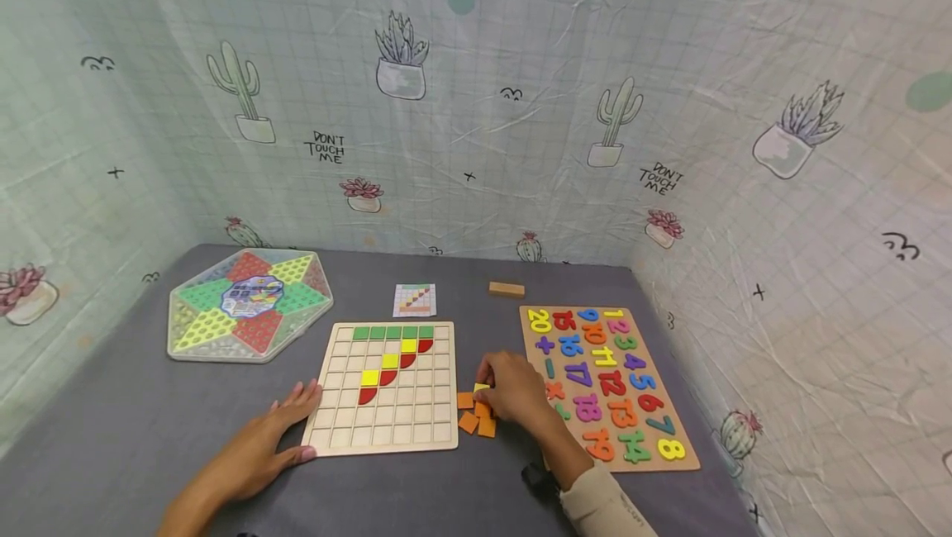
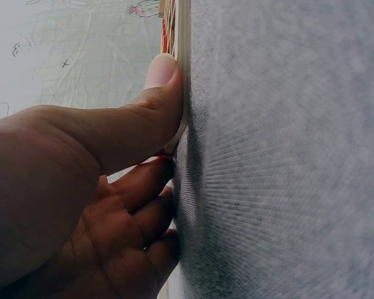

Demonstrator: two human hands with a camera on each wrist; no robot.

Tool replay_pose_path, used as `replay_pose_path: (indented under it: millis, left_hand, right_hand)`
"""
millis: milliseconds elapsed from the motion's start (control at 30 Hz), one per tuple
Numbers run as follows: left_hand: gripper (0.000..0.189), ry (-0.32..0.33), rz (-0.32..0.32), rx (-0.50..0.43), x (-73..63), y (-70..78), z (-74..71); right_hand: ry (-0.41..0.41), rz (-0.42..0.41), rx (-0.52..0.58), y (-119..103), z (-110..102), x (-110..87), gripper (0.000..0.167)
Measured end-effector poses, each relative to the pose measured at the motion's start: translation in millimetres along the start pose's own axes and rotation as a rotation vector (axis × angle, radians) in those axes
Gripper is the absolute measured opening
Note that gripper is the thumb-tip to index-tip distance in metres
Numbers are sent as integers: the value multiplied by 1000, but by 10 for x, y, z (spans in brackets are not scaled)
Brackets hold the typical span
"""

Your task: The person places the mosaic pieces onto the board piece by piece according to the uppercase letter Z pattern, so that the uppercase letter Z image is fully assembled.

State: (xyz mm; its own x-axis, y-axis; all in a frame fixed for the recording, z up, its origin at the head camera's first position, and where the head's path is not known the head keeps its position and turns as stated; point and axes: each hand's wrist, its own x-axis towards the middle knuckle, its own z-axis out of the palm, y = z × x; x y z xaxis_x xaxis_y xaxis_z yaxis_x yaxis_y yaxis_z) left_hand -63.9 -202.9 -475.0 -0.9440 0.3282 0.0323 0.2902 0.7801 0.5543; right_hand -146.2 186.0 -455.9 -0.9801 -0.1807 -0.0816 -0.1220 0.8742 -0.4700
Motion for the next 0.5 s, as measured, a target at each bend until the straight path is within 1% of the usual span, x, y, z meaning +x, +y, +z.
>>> replay_pose_path:
  millis: [167,400,500]
  left_hand:
    - [82,-5,4,-6,3,-3,3]
    - [83,-9,0,-18,3,-4,6]
    - [82,-10,-2,-17,2,1,3]
  right_hand:
    - [6,-7,43,-8,-17,-1,22]
    - [36,-125,76,-90,-51,-36,10]
    - [29,-145,85,-159,-53,-35,10]
